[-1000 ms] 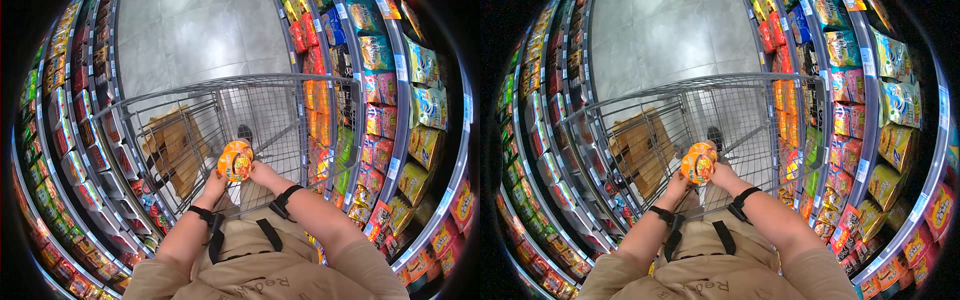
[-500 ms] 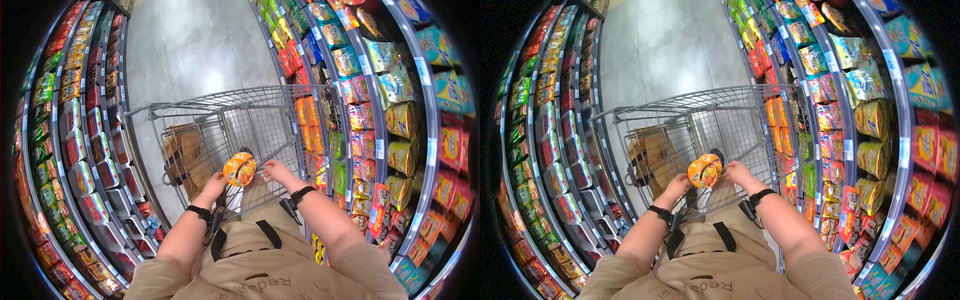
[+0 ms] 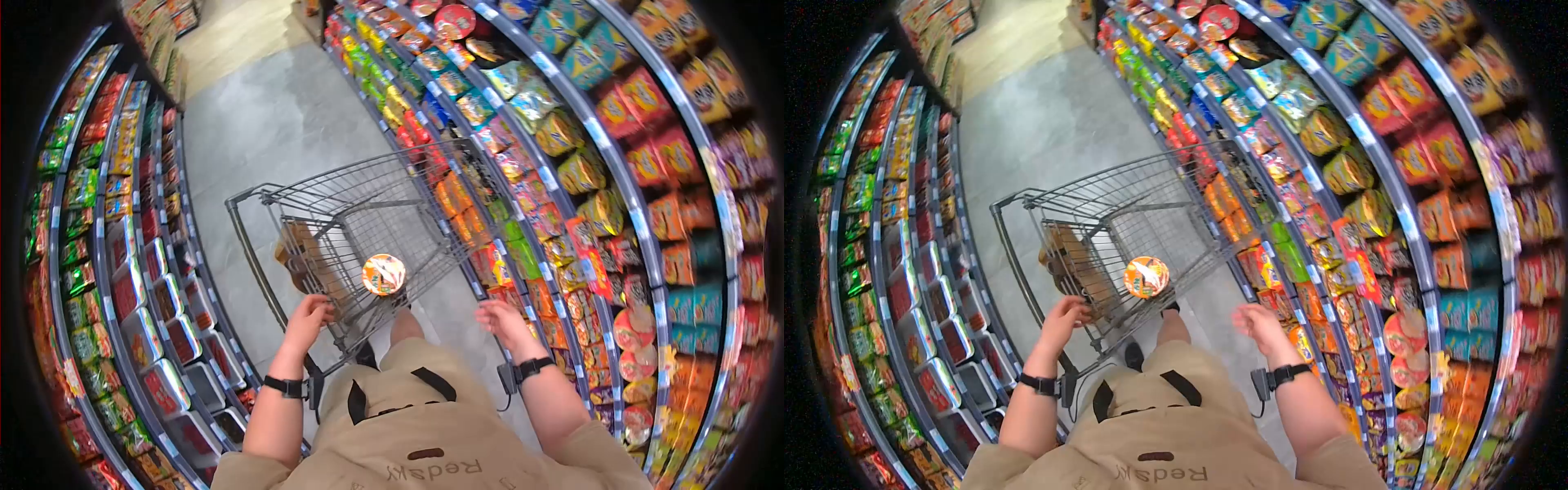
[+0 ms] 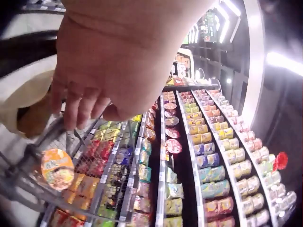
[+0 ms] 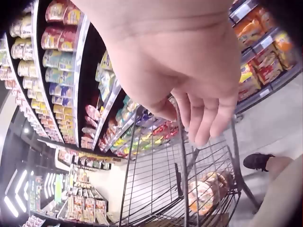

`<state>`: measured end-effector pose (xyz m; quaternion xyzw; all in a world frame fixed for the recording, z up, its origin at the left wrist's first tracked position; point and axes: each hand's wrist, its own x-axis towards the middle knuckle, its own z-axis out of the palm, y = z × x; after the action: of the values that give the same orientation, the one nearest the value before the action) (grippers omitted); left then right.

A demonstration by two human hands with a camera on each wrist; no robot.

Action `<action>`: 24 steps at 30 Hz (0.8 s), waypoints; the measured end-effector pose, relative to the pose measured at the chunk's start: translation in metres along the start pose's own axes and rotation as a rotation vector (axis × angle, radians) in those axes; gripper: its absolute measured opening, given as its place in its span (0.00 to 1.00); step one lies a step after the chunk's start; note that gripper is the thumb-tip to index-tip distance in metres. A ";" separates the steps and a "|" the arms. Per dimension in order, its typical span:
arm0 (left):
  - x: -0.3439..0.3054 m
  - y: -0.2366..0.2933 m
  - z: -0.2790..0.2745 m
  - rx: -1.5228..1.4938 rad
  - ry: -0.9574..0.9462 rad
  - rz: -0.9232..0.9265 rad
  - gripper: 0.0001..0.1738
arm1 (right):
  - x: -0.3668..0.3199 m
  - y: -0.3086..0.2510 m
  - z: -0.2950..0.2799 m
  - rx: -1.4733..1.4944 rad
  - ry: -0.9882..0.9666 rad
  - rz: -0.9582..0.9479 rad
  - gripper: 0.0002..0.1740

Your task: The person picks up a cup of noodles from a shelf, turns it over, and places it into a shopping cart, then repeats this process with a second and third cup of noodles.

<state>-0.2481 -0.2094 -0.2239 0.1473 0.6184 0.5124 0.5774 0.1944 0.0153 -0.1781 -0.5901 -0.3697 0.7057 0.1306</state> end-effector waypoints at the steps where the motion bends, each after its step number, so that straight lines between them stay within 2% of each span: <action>1: -0.002 -0.019 -0.012 0.129 0.017 0.073 0.17 | -0.021 0.014 -0.011 0.044 0.030 0.020 0.15; 2: -0.004 -0.031 -0.015 0.257 0.038 0.146 0.16 | -0.040 0.028 -0.020 0.050 0.053 0.012 0.15; 3: -0.010 -0.032 -0.010 0.259 0.014 0.149 0.16 | -0.058 0.042 -0.029 0.079 0.103 0.042 0.15; 5: -0.032 -0.014 0.005 0.676 -0.008 0.280 0.16 | -0.091 0.064 -0.040 0.130 0.173 0.061 0.15; 6: -0.044 0.003 0.018 0.858 0.003 0.257 0.15 | -0.108 0.072 -0.045 0.143 0.200 0.059 0.16; 9: -0.030 -0.019 0.014 0.995 -0.031 0.407 0.14 | -0.143 0.090 -0.054 0.188 0.262 0.042 0.16; 11: -0.031 -0.020 0.018 0.907 -0.033 0.418 0.13 | -0.157 0.096 -0.061 0.216 0.297 0.029 0.16; 13: -0.038 -0.014 0.022 0.870 0.028 0.282 0.13 | -0.169 0.098 -0.066 0.200 0.272 0.000 0.15; 15: -0.037 -0.014 0.025 0.907 0.015 0.296 0.12 | -0.181 0.098 -0.069 0.205 0.286 -0.030 0.15; 17: -0.030 -0.030 0.022 1.086 0.057 0.373 0.14 | -0.191 0.099 -0.072 0.212 0.298 -0.054 0.15; 19: -0.025 -0.032 0.033 1.126 0.013 0.387 0.15 | -0.203 0.105 -0.077 0.224 0.326 -0.053 0.15; 21: -0.028 -0.022 0.053 1.150 0.058 0.209 0.15 | -0.216 0.123 -0.088 0.243 0.341 -0.065 0.16; 24: -0.022 -0.016 0.085 1.169 0.055 0.256 0.16 | -0.238 0.156 -0.109 0.271 0.372 -0.074 0.16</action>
<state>-0.1615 -0.1936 -0.2077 0.5006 0.7898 0.1560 0.3183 0.3994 -0.1999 -0.1117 -0.6730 -0.2624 0.6229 0.3004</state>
